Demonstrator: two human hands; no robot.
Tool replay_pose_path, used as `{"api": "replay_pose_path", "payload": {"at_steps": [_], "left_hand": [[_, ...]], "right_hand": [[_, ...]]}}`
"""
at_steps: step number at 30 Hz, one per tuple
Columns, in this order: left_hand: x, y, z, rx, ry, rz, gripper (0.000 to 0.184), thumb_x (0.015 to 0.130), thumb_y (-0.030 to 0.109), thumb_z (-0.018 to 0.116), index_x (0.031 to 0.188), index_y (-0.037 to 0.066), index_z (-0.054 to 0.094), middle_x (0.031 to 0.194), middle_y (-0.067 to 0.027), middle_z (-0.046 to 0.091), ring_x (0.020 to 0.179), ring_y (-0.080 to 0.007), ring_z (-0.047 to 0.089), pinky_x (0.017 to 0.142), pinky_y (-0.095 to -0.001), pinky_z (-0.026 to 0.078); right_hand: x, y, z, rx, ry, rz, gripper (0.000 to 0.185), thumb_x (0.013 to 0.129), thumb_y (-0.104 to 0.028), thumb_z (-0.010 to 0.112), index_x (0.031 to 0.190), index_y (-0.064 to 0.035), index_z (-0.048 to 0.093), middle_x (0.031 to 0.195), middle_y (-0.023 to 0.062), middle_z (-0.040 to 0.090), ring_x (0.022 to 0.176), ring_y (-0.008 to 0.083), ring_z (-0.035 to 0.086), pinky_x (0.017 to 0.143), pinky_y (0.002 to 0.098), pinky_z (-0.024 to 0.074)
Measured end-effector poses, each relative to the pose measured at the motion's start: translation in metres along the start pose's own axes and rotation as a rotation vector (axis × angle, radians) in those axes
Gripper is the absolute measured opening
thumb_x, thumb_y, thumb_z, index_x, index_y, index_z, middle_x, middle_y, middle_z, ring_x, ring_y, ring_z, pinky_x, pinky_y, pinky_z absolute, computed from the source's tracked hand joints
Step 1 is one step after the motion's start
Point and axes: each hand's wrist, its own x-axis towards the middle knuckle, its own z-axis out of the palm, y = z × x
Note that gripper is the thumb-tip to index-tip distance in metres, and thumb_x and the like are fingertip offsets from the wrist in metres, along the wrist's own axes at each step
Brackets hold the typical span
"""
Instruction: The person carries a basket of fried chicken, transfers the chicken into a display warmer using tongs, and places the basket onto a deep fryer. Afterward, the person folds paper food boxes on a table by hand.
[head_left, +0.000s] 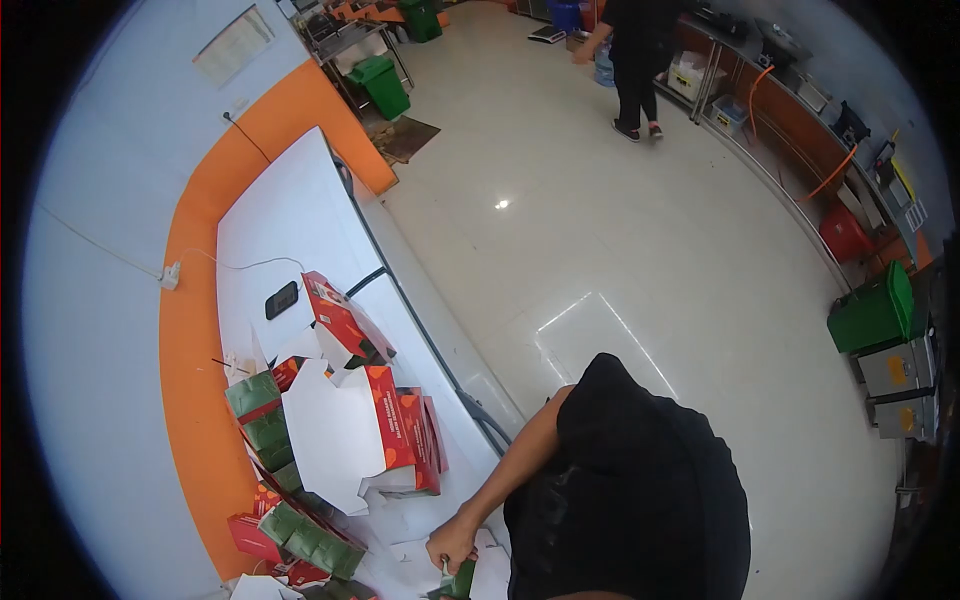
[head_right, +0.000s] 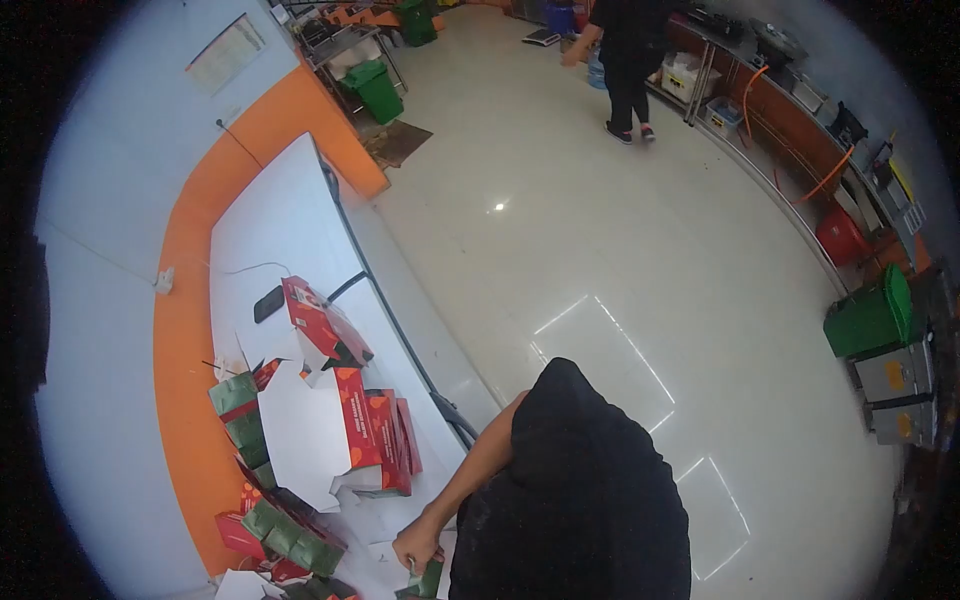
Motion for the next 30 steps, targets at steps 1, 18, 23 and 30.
{"api": "replay_pose_path", "payload": {"at_steps": [1, 18, 23, 30], "left_hand": [[-0.001, -0.002, 0.002, 0.004, -0.007, 0.006, 0.031, 0.093, 0.028, 0.074, 0.108, 0.001, 0.077, 0.095, -0.0212, 0.072, 0.083, -0.0339, 0.071, 0.079, -0.0443, 0.058], [-0.016, -0.006, 0.011, 0.116, 0.057, -0.148, 0.034, 0.098, 0.029, 0.066, 0.116, 0.002, 0.075, 0.101, -0.0300, 0.066, 0.087, -0.0420, 0.067, 0.081, -0.0501, 0.055], [-0.021, 0.007, 0.006, -0.077, 0.069, -0.273, 0.039, 0.097, 0.032, 0.069, 0.121, 0.000, 0.072, 0.111, -0.0290, 0.061, 0.100, -0.0420, 0.064, 0.088, -0.0489, 0.054], [-0.035, -0.035, 0.018, -0.333, 0.169, -0.194, 0.059, 0.091, 0.041, 0.078, 0.138, 0.010, 0.063, 0.153, -0.0235, 0.037, 0.123, -0.0390, 0.056, 0.103, -0.0507, 0.050]], "right_hand": [[-0.002, -0.003, 0.002, -0.027, 0.002, -0.004, 0.029, 0.092, -0.018, 0.067, 0.108, 0.0068, 0.070, 0.073, 0.0149, 0.070, 0.058, 0.0212, 0.072, 0.050, 0.0345, 0.0600], [-0.002, -0.008, 0.006, -0.287, 0.038, -0.171, 0.019, 0.088, -0.016, 0.070, 0.097, -0.0001, 0.076, 0.065, 0.0091, 0.072, 0.058, 0.0203, 0.071, 0.058, 0.0360, 0.0551], [0.002, -0.006, 0.006, -0.145, 0.030, -0.183, 0.020, 0.090, -0.012, 0.068, 0.101, 0.0039, 0.072, 0.073, 0.0130, 0.072, 0.058, 0.0220, 0.072, 0.053, 0.0347, 0.0550], [0.015, -0.004, 0.020, -0.054, -0.156, -0.097, 0.021, 0.091, -0.011, 0.068, 0.096, 0.0098, 0.066, 0.071, 0.0152, 0.069, 0.055, 0.0244, 0.072, 0.042, 0.0327, 0.0534]]}}
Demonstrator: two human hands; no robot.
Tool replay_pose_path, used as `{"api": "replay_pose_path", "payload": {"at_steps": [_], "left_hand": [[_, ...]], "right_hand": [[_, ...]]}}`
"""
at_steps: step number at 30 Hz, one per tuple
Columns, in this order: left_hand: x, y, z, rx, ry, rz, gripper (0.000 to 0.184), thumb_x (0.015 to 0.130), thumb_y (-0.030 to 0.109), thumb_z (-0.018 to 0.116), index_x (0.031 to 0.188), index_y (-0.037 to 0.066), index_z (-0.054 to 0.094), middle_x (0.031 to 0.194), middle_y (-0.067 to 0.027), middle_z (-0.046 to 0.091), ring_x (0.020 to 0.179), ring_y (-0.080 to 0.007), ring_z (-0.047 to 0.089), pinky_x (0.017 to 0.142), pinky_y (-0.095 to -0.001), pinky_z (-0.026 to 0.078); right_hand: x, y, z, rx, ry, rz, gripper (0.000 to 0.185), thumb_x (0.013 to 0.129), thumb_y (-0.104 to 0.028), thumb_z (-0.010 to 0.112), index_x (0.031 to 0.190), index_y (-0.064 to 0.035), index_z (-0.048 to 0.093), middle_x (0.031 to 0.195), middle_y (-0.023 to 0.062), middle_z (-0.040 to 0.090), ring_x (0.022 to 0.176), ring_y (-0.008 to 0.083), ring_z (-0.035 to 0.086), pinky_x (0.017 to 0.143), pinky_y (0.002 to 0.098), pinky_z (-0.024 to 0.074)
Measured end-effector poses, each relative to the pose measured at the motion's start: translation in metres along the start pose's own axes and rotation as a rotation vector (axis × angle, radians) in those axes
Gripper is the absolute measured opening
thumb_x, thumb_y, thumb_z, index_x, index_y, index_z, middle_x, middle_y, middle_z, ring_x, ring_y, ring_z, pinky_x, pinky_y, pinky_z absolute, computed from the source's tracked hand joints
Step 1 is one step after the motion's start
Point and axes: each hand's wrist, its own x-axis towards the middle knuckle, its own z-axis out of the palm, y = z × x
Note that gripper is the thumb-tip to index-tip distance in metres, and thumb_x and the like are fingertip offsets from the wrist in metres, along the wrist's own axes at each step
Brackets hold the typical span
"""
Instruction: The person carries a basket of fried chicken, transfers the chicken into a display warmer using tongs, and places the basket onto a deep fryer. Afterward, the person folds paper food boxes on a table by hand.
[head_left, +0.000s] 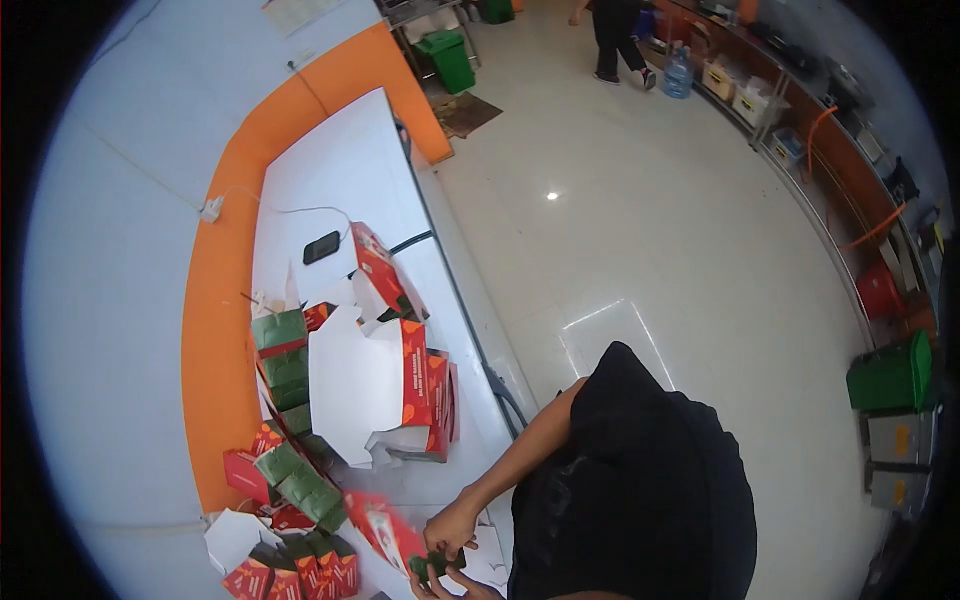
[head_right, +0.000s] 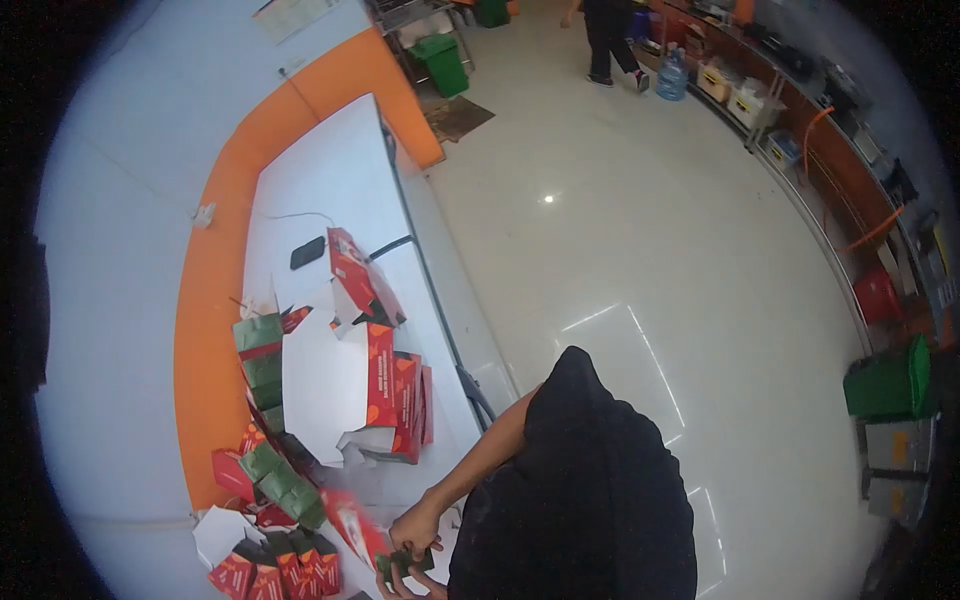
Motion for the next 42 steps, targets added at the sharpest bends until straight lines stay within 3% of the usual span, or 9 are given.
{"api": "replay_pose_path", "payload": {"at_steps": [3, 6, 11, 15, 19, 22, 29, 37, 42], "left_hand": [[0.015, 0.091, -0.014, -0.004, 0.352, 0.087, 0.056, 0.091, 0.032, 0.080, 0.133, 0.001, 0.062, 0.149, -0.0230, 0.046, 0.129, -0.0369, 0.055, 0.105, -0.0549, 0.049], [0.000, 0.083, -0.006, 0.081, 0.453, 0.074, 0.107, 0.084, 0.051, 0.082, 0.163, 0.012, 0.020, 0.161, -0.0233, 0.028, 0.146, -0.0413, 0.035, 0.116, -0.0584, 0.038], [-0.031, 0.067, 0.043, -0.087, 0.575, -0.357, 0.109, 0.091, 0.024, 0.079, 0.160, -0.002, -0.002, 0.161, -0.0265, 0.021, 0.138, -0.0419, 0.044, 0.112, -0.0522, 0.039], [-0.033, 0.079, 0.049, -0.319, 0.449, -0.695, 0.052, 0.102, 0.011, 0.062, 0.146, -0.005, 0.040, 0.138, -0.0232, 0.052, 0.125, -0.0303, 0.056, 0.103, -0.0407, 0.047], [-0.049, 0.060, 0.083, -0.517, 0.605, -0.711, 0.048, 0.098, 0.015, 0.067, 0.134, -0.007, 0.044, 0.130, -0.0210, 0.055, 0.110, -0.0269, 0.062, 0.088, -0.0369, 0.053], [-0.048, 0.061, 0.091, -0.742, 0.721, -0.677, 0.045, 0.097, 0.015, 0.069, 0.130, -0.006, 0.046, 0.126, -0.0166, 0.058, 0.109, -0.0245, 0.062, 0.089, -0.0359, 0.052], [-0.038, 0.073, 0.061, -0.968, 0.684, -0.953, 0.037, 0.095, 0.007, 0.068, 0.128, -0.005, 0.055, 0.115, -0.0141, 0.066, 0.096, -0.0206, 0.068, 0.081, -0.0332, 0.058], [-0.054, 0.057, 0.030, -0.845, 0.246, -1.063, 0.038, 0.093, -0.004, 0.064, 0.129, -0.009, 0.052, 0.105, -0.0171, 0.067, 0.081, -0.0245, 0.072, 0.062, -0.0332, 0.065], [-0.055, 0.056, 0.017, -1.165, 0.415, -1.110, 0.051, 0.101, 0.013, 0.058, 0.148, -0.001, 0.042, 0.148, -0.0206, 0.044, 0.123, -0.0317, 0.058, 0.097, -0.0457, 0.055]], "right_hand": [[0.001, -0.029, -0.004, -0.018, -0.053, -0.096, 0.022, 0.092, -0.014, 0.070, 0.090, 0.0074, 0.066, 0.072, 0.0143, 0.071, 0.058, 0.0204, 0.072, 0.049, 0.0332, 0.0566], [0.018, -0.056, 0.001, 0.257, -0.030, -0.301, 0.025, 0.093, -0.019, 0.072, 0.094, 0.0056, 0.067, 0.071, 0.0093, 0.069, 0.053, 0.0148, 0.067, 0.045, 0.0286, 0.0515], [0.018, -0.112, 0.004, 0.587, 0.099, -0.171, 0.030, 0.097, -0.028, 0.073, 0.099, 0.0018, 0.068, 0.071, 0.0005, 0.065, 0.059, 0.0081, 0.060, 0.053, 0.0247, 0.0489], [0.019, -0.119, 0.011, 0.647, 0.094, -0.031, 0.031, 0.099, -0.028, 0.070, 0.109, 0.0014, 0.067, 0.081, 0.0008, 0.067, 0.071, 0.0078, 0.062, 0.064, 0.0238, 0.0513], [0.016, -0.104, 0.022, 0.628, -0.135, -0.112, 0.053, 0.098, -0.026, 0.069, 0.143, -0.0014, 0.054, 0.130, 0.0115, 0.064, 0.119, 0.0207, 0.061, 0.096, 0.0338, 0.0511], [0.011, -0.077, 0.036, -0.274, -0.008, -0.400, 0.075, 0.094, -0.024, 0.073, 0.158, -0.0061, 0.038, 0.156, 0.0204, 0.043, 0.144, 0.0326, 0.042, 0.115, 0.0427, 0.0373], [-0.003, -0.028, 0.027, -0.066, -0.462, -0.124, 0.112, 0.078, -0.019, 0.087, 0.165, -0.0143, 0.017, 0.169, 0.0217, 0.012, 0.156, 0.0401, 0.016, 0.125, 0.0492, 0.0190], [-0.004, 0.018, -0.010, -0.814, -0.336, -0.230, 0.062, 0.077, 0.003, 0.068, 0.137, -0.0095, 0.061, 0.145, 0.0171, 0.052, 0.139, 0.0358, 0.044, 0.113, 0.0412, 0.0389], [-0.003, 0.010, -0.017, -0.749, -0.289, 0.028, 0.051, 0.082, 0.008, 0.060, 0.131, -0.0049, 0.065, 0.129, 0.0164, 0.064, 0.125, 0.0343, 0.057, 0.105, 0.0405, 0.0457]]}}
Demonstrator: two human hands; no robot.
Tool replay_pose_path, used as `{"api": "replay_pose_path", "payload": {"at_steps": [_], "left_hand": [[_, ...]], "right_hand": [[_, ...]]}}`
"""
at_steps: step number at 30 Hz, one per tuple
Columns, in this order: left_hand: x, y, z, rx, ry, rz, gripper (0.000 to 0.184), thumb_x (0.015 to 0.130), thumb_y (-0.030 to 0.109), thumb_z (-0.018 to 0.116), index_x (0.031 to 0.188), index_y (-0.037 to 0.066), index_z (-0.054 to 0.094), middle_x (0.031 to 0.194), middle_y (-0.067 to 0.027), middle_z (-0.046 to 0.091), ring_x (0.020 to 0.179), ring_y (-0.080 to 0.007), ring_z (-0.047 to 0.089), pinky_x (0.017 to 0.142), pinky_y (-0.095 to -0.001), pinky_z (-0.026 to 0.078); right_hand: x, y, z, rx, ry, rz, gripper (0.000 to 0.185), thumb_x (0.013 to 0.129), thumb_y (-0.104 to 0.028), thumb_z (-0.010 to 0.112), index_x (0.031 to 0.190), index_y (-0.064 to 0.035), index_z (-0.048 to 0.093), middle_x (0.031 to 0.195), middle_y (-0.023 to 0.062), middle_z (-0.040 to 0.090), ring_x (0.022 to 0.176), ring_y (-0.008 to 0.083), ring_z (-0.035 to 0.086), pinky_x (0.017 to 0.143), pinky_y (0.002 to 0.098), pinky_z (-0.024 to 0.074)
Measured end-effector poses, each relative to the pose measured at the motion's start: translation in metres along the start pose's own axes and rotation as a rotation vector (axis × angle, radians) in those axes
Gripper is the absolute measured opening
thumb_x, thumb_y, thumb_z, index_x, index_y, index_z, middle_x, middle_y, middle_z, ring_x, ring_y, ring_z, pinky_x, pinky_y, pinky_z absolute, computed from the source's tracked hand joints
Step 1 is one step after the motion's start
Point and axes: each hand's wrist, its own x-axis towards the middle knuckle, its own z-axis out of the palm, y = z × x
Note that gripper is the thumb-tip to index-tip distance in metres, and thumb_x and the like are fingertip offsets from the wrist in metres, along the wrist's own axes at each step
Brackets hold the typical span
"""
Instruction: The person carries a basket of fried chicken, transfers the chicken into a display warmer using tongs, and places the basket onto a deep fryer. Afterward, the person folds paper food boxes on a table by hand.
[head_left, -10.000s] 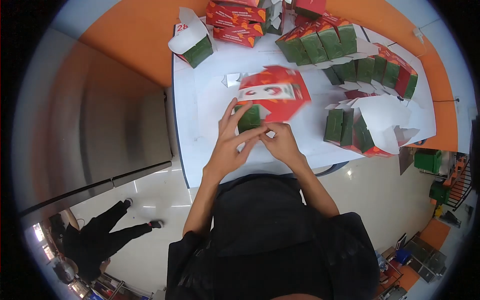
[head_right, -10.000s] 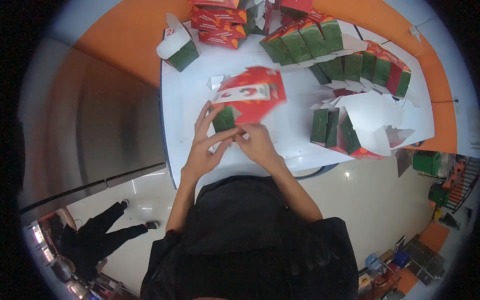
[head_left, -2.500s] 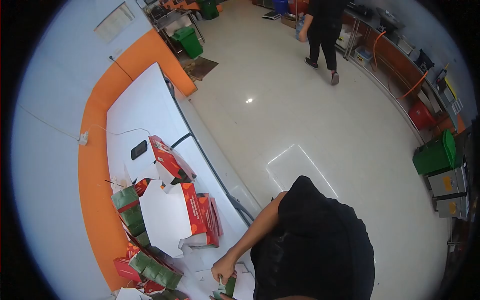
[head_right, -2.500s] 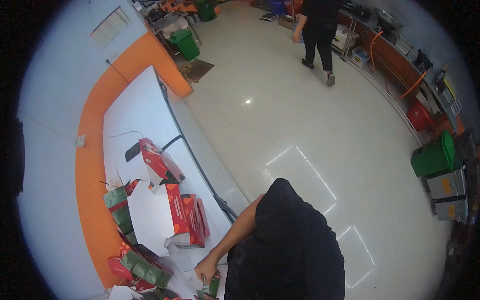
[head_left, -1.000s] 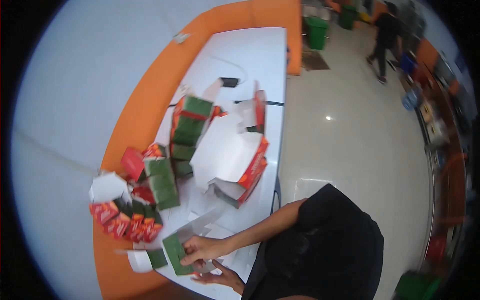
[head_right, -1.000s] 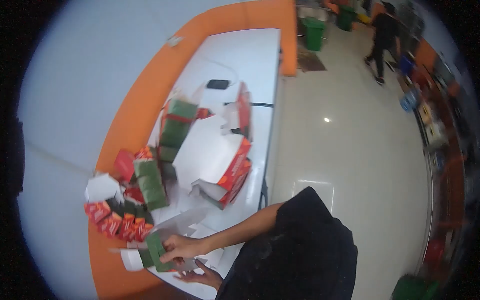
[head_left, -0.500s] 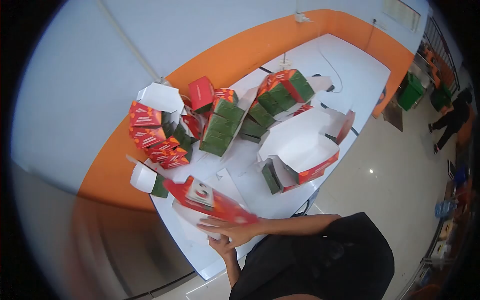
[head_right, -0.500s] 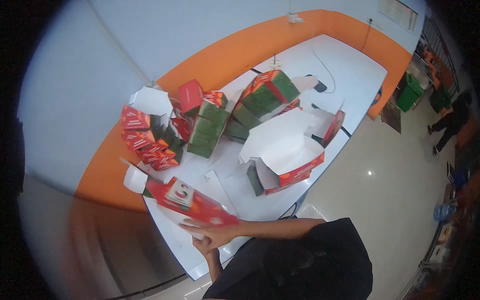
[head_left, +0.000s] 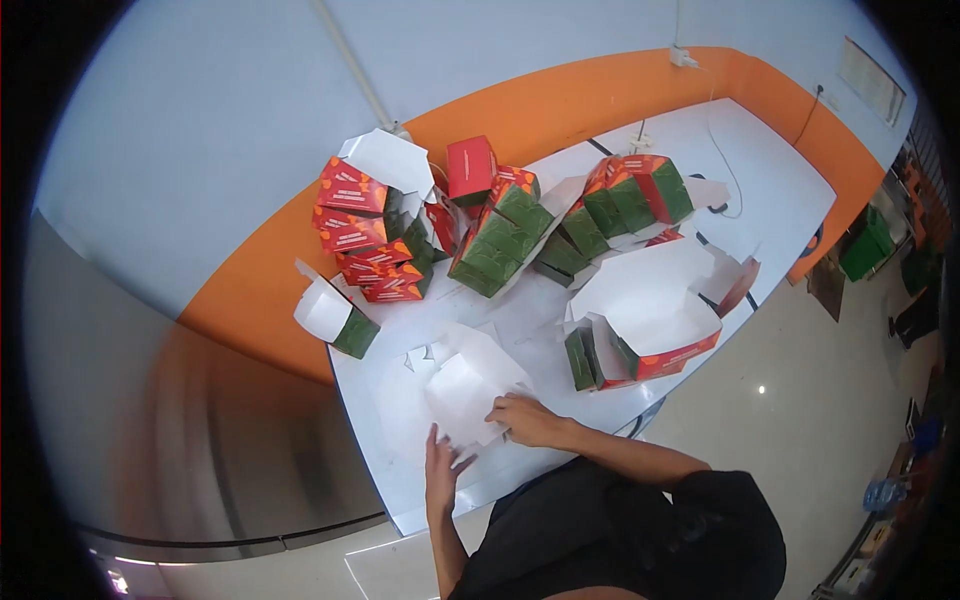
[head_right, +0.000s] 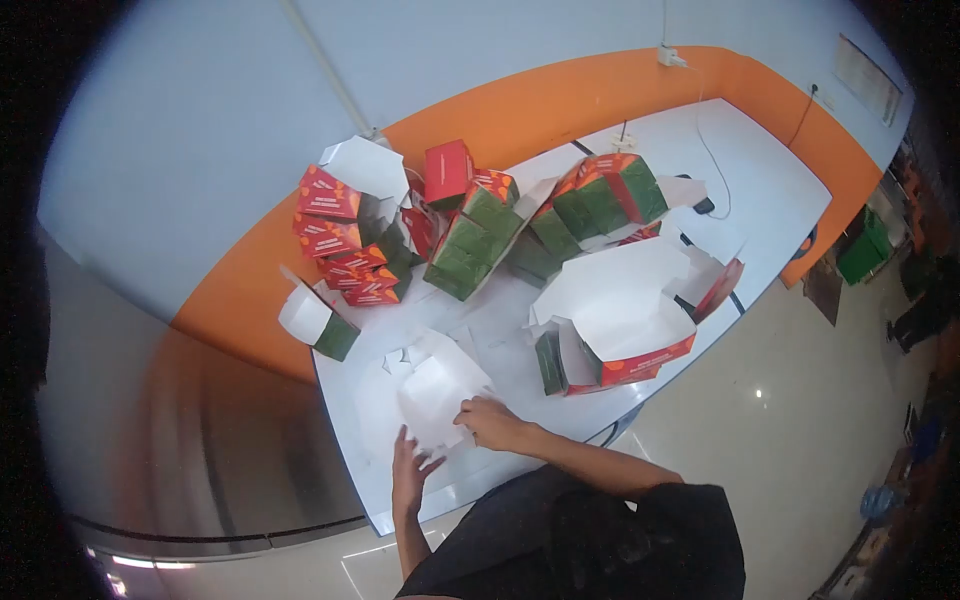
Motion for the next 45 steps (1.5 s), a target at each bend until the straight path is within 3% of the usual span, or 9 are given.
{"api": "replay_pose_path", "payload": {"at_steps": [4, 8, 13, 17, 23, 27, 40, 43, 45], "left_hand": [[0.006, -0.005, -0.014, 0.319, -0.010, 0.489, 0.053, 0.107, 0.031, 0.047, 0.156, 0.010, 0.040, 0.166, -0.0125, 0.026, 0.149, -0.0305, 0.033, 0.118, -0.0509, 0.034], [0.014, -0.002, -0.016, 0.796, -0.212, 0.684, 0.038, 0.101, 0.015, 0.057, 0.139, 0.011, 0.062, 0.159, -0.0141, 0.040, 0.151, -0.0356, 0.028, 0.122, -0.0464, 0.025], [0.015, 0.010, 0.009, 0.777, -0.093, 0.795, 0.031, 0.091, 0.015, 0.074, 0.122, 0.015, 0.074, 0.111, -0.0082, 0.055, 0.116, -0.0308, 0.044, 0.107, -0.0442, 0.036], [0.021, 0.000, 0.027, 0.789, 0.040, 0.924, 0.020, 0.087, 0.010, 0.078, 0.106, 0.011, 0.076, 0.106, -0.0074, 0.056, 0.114, -0.0314, 0.046, 0.103, -0.0438, 0.038], [0.035, -0.021, 0.027, 0.686, 0.362, 0.931, 0.017, 0.085, 0.008, 0.078, 0.100, 0.009, 0.071, 0.107, -0.0082, 0.057, 0.114, -0.0327, 0.047, 0.101, -0.0448, 0.039], [0.024, -0.011, 0.023, 0.770, -0.104, 0.969, 0.019, 0.083, 0.004, 0.079, 0.100, 0.010, 0.070, 0.111, -0.0065, 0.061, 0.122, -0.0348, 0.046, 0.106, -0.0457, 0.036], [0.007, 0.036, 0.015, 0.908, -0.124, 0.741, 0.022, 0.089, 0.017, 0.078, 0.106, 0.005, 0.072, 0.107, -0.0125, 0.066, 0.117, -0.0360, 0.057, 0.099, -0.0433, 0.046], [0.008, 0.046, 0.002, 0.835, -0.057, 0.621, 0.023, 0.090, 0.021, 0.078, 0.097, 0.000, 0.073, 0.090, -0.0143, 0.069, 0.093, -0.0325, 0.065, 0.082, -0.0395, 0.051], [0.010, 0.043, -0.009, 0.632, 0.017, 0.518, 0.023, 0.091, 0.021, 0.077, 0.093, -0.001, 0.071, 0.088, -0.0117, 0.070, 0.085, -0.0254, 0.065, 0.078, -0.0364, 0.051]], "right_hand": [[-0.001, 0.005, -0.016, 0.359, -0.026, 0.044, 0.040, 0.092, 0.002, 0.061, 0.132, -0.0019, 0.062, 0.113, 0.0177, 0.071, 0.110, 0.0357, 0.067, 0.098, 0.0420, 0.0507], [-0.004, 0.004, -0.026, 0.460, -0.088, -0.040, 0.034, 0.097, -0.004, 0.063, 0.130, -0.0008, 0.062, 0.110, 0.0165, 0.073, 0.106, 0.0301, 0.070, 0.095, 0.0388, 0.0524], [0.002, 0.034, -0.015, 0.657, -0.062, 0.062, 0.023, 0.100, -0.015, 0.066, 0.119, -0.0005, 0.066, 0.104, 0.0070, 0.074, 0.102, 0.0137, 0.067, 0.091, 0.0296, 0.0518], [0.003, 0.030, -0.013, 0.709, -0.133, 0.132, 0.021, 0.102, -0.018, 0.066, 0.110, 0.0004, 0.069, 0.097, 0.0012, 0.072, 0.096, 0.0087, 0.063, 0.087, 0.0260, 0.0501], [0.002, 0.019, 0.013, 0.888, -0.016, 0.172, 0.022, 0.103, -0.017, 0.064, 0.116, 0.0004, 0.069, 0.100, -0.0005, 0.070, 0.092, 0.0082, 0.060, 0.083, 0.0245, 0.0473], [0.002, 0.023, 0.014, 0.777, -0.070, 0.169, 0.024, 0.103, -0.016, 0.064, 0.120, 0.0003, 0.068, 0.103, -0.0004, 0.069, 0.093, 0.0086, 0.060, 0.084, 0.0253, 0.0476], [-0.003, -0.055, -0.062, 0.527, -0.125, 0.119, 0.036, 0.101, -0.019, 0.065, 0.132, 0.0000, 0.060, 0.112, 0.0142, 0.070, 0.097, 0.0233, 0.066, 0.088, 0.0343, 0.0504], [-0.005, -0.090, -0.070, 0.271, 0.419, -0.271, 0.035, 0.098, -0.013, 0.069, 0.130, -0.0018, 0.061, 0.113, 0.0155, 0.069, 0.097, 0.0270, 0.068, 0.092, 0.0353, 0.0510], [-0.017, -0.103, -0.079, 0.416, 0.484, -0.334, 0.037, 0.094, -0.010, 0.072, 0.129, -0.0025, 0.061, 0.114, 0.0158, 0.068, 0.103, 0.0274, 0.067, 0.097, 0.0364, 0.0494]]}}
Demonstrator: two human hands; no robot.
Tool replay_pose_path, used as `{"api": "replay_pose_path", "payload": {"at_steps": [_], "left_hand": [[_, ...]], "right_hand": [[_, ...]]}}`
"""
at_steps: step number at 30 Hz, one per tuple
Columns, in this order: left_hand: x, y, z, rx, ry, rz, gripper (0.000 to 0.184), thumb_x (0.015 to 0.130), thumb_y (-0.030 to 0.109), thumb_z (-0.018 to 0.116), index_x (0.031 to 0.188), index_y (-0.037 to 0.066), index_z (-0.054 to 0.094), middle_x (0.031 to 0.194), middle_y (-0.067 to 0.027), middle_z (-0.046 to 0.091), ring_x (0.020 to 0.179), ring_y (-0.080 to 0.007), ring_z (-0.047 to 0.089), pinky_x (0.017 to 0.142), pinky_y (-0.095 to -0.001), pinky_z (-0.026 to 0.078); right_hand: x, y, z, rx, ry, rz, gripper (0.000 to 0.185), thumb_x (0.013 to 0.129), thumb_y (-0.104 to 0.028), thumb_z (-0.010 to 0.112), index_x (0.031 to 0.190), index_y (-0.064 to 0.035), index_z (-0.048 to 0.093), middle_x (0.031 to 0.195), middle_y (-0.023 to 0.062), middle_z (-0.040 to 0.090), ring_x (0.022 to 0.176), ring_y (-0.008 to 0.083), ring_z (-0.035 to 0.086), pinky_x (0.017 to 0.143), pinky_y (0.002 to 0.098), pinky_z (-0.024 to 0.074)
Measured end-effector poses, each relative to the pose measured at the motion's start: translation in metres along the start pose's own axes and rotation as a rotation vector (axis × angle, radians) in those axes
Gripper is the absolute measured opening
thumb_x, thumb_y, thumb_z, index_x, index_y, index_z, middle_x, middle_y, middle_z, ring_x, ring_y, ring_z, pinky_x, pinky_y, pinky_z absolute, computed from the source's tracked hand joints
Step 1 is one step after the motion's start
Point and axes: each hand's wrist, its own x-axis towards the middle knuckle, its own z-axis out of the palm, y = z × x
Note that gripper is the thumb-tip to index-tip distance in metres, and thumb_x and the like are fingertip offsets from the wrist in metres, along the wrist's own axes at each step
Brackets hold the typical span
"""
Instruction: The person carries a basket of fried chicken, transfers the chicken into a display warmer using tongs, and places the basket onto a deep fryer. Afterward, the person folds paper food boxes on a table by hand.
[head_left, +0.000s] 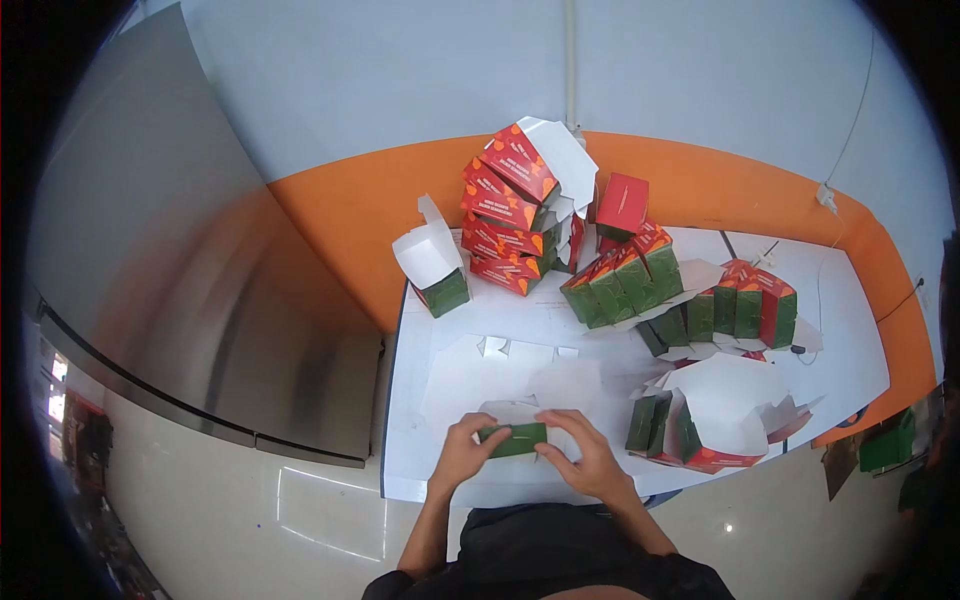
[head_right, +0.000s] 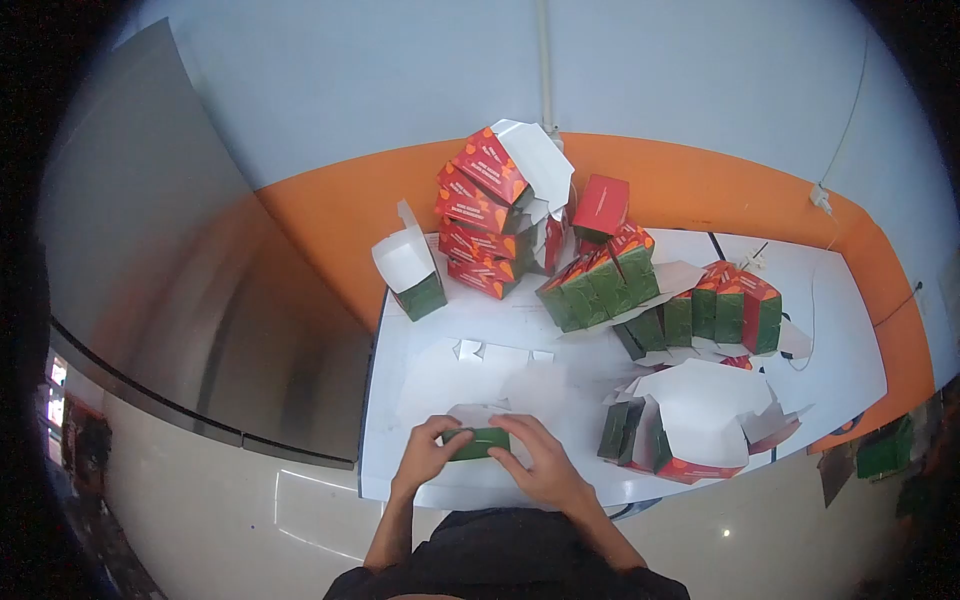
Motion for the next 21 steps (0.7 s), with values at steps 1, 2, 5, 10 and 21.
{"api": "replay_pose_path", "payload": {"at_steps": [1, 2, 5, 10, 21], "left_hand": [[0.000, -0.003, -0.003, -0.090, 0.040, -0.064, 0.024, 0.092, 0.021, 0.077, 0.091, -0.002, 0.070, 0.087, -0.0104, 0.071, 0.081, -0.0219, 0.065, 0.076, -0.0349, 0.050], [0.000, 0.008, -0.010, -0.254, 0.007, -0.252, 0.025, 0.095, 0.020, 0.075, 0.086, -0.002, 0.068, 0.084, -0.0047, 0.070, 0.075, -0.0120, 0.060, 0.071, -0.0293, 0.048], [-0.005, -0.002, -0.011, -0.426, 0.023, -0.265, 0.023, 0.098, 0.020, 0.072, 0.088, 0.000, 0.068, 0.080, -0.0015, 0.067, 0.073, -0.0088, 0.057, 0.068, -0.0262, 0.046], [-0.015, 0.015, -0.001, -0.350, -0.170, -0.233, 0.023, 0.101, 0.022, 0.068, 0.093, 0.000, 0.067, 0.081, -0.0015, 0.066, 0.074, -0.0082, 0.057, 0.067, -0.0260, 0.046], [-0.016, 0.038, 0.012, -0.166, -0.140, -0.093, 0.017, 0.095, 0.015, 0.074, 0.102, 0.000, 0.076, 0.085, -0.0072, 0.070, 0.076, -0.0146, 0.061, 0.071, -0.0312, 0.049]], "right_hand": [[-0.002, -0.004, -0.002, 0.072, 0.042, -0.021, 0.038, 0.093, -0.008, 0.073, 0.129, -0.0028, 0.062, 0.115, 0.0160, 0.068, 0.106, 0.0276, 0.066, 0.100, 0.0370, 0.0486], [-0.007, 0.007, -0.001, 0.130, 0.096, 0.020, 0.039, 0.092, -0.007, 0.074, 0.129, -0.0031, 0.062, 0.119, 0.0166, 0.066, 0.111, 0.0281, 0.063, 0.102, 0.0379, 0.0471], [-0.018, 0.048, 0.007, 0.176, 0.187, 0.101, 0.039, 0.090, -0.005, 0.075, 0.128, -0.0045, 0.064, 0.134, 0.0177, 0.057, 0.126, 0.0302, 0.054, 0.109, 0.0412, 0.0420], [0.000, 0.043, 0.001, -0.078, -0.083, 0.148, 0.031, 0.093, -0.017, 0.074, 0.122, -0.0090, 0.069, 0.160, 0.0199, 0.030, 0.146, 0.0386, 0.034, 0.118, 0.0493, 0.0319], [-0.002, 0.059, 0.004, 0.009, -0.129, 0.192, 0.027, 0.090, -0.018, 0.079, 0.116, -0.0130, 0.075, 0.166, 0.0215, 0.022, 0.152, 0.0393, 0.025, 0.119, 0.0492, 0.0318]]}}
